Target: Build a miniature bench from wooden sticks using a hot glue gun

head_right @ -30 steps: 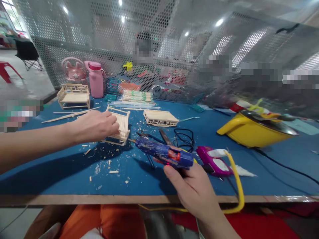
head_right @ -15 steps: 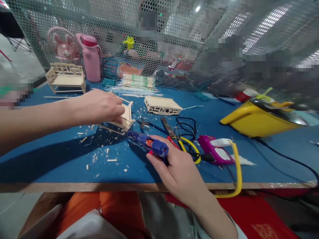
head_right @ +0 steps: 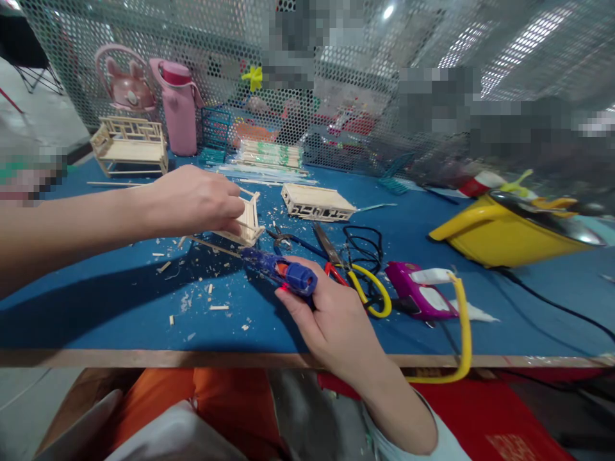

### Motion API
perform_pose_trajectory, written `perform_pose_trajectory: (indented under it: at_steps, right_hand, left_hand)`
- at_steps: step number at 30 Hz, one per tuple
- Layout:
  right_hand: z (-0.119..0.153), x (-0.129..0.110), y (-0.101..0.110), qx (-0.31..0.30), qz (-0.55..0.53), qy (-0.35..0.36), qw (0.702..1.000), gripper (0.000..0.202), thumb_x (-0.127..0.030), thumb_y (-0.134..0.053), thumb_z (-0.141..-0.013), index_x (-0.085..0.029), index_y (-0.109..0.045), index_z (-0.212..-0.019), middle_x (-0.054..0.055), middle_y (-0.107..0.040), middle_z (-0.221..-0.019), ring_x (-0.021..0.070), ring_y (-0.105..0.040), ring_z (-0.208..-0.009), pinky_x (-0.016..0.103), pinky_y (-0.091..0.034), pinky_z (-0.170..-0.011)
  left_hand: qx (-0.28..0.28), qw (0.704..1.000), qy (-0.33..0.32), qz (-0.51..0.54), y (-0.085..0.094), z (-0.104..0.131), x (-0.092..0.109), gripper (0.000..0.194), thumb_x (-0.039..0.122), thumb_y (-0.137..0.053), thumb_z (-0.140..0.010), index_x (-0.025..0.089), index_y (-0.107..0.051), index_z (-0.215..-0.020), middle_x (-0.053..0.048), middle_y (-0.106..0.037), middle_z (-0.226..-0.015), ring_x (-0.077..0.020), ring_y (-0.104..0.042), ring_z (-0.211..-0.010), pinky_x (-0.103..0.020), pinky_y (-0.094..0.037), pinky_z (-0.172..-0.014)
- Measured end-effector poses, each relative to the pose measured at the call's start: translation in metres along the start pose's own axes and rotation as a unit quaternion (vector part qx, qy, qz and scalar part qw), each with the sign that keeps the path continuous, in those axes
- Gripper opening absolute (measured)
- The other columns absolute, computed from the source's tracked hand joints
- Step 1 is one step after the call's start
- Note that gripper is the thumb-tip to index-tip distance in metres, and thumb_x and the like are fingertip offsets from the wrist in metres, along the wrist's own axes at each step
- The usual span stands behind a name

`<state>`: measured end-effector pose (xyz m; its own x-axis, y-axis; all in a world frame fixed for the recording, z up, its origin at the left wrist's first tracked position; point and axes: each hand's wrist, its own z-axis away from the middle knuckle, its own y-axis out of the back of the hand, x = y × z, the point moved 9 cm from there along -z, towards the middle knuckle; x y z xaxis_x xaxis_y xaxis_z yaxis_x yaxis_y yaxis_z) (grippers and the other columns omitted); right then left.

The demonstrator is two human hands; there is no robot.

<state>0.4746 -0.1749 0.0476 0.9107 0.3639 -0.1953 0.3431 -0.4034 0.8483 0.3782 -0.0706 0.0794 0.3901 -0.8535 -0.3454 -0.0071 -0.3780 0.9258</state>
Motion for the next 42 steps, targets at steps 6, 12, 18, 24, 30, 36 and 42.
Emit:
perform_pose_trajectory:
  at_steps: [6, 12, 18, 24, 30, 36, 42]
  right_hand:
    - [0.001, -0.002, 0.005, 0.006, 0.006, 0.006, 1.000, 0.028, -0.031, -0.046, -0.088, -0.019, -0.058, -0.110, 0.010, -0.069, -0.105, 0.0243, -0.067, -0.091, 0.033, -0.055, -0.073]
    - [0.002, -0.006, 0.008, 0.009, 0.014, 0.027, 0.999, 0.026, -0.028, -0.047, -0.088, -0.017, -0.058, -0.108, 0.011, -0.068, -0.105, 0.0232, -0.067, -0.091, 0.032, -0.055, -0.074]
    - [0.001, -0.005, 0.005, 0.017, 0.015, 0.023, 0.999, 0.027, -0.032, -0.046, -0.089, -0.017, -0.060, -0.106, 0.011, -0.069, -0.103, 0.0232, -0.068, -0.088, 0.032, -0.056, -0.071]
    - [0.003, 0.000, 0.001, 0.009, 0.009, 0.010, 1.000, 0.028, -0.033, -0.046, -0.088, -0.018, -0.060, -0.107, 0.011, -0.069, -0.103, 0.0242, -0.068, -0.089, 0.033, -0.056, -0.072]
    - [0.002, 0.002, -0.001, 0.008, 0.006, 0.002, 1.000, 0.028, -0.032, -0.047, -0.088, -0.019, -0.059, -0.109, 0.010, -0.069, -0.104, 0.0239, -0.068, -0.089, 0.033, -0.055, -0.073]
    - [0.001, -0.001, 0.000, 0.030, -0.003, 0.012, 0.999, 0.025, -0.030, -0.049, -0.087, -0.018, -0.061, -0.105, 0.010, -0.069, -0.104, 0.0231, -0.068, -0.090, 0.032, -0.055, -0.074]
    - [0.001, -0.002, 0.003, 0.038, -0.006, 0.004, 0.999, 0.026, -0.032, -0.048, -0.087, -0.020, -0.060, -0.107, 0.009, -0.070, -0.102, 0.0232, -0.068, -0.089, 0.033, -0.055, -0.073]
  left_hand:
    - [-0.009, 1.000, 0.007, 0.005, 0.001, 0.001, -0.001, 0.024, 0.039, -0.052, -0.086, 0.020, -0.067, -0.087, -0.005, -0.065, -0.082, -0.0157, -0.056, -0.077, -0.024, -0.034, -0.058]
    - [-0.009, 1.000, 0.011, 0.008, 0.000, 0.001, -0.003, 0.025, 0.038, -0.051, -0.087, 0.019, -0.067, -0.087, -0.005, -0.064, -0.081, -0.0155, -0.056, -0.077, -0.024, -0.032, -0.057]
    - [-0.003, 1.000, 0.017, 0.018, 0.000, 0.001, -0.004, 0.025, 0.038, -0.050, -0.087, 0.020, -0.067, -0.088, -0.005, -0.063, -0.080, -0.0153, -0.055, -0.076, -0.024, -0.032, -0.059]
    - [-0.004, 1.000, 0.018, 0.015, 0.000, 0.001, -0.006, 0.025, 0.038, -0.049, -0.087, 0.020, -0.067, -0.089, -0.005, -0.064, -0.082, -0.0156, -0.055, -0.078, -0.024, -0.032, -0.059]
    - [0.002, 1.000, 0.019, 0.014, 0.000, 0.003, -0.006, 0.026, 0.039, -0.048, -0.087, 0.020, -0.066, -0.086, -0.004, -0.063, -0.080, -0.0145, -0.054, -0.076, -0.024, -0.030, -0.057]
    - [0.002, 1.000, 0.026, 0.005, 0.001, 0.005, -0.008, 0.027, 0.040, -0.048, -0.088, 0.019, -0.066, -0.087, -0.005, -0.063, -0.081, -0.0149, -0.054, -0.075, -0.024, -0.029, -0.055]
    - [0.009, 0.999, 0.034, 0.008, 0.001, 0.006, -0.009, 0.027, 0.039, -0.049, -0.088, 0.018, -0.066, -0.088, -0.005, -0.063, -0.081, -0.0143, -0.055, -0.074, -0.024, -0.029, -0.055]
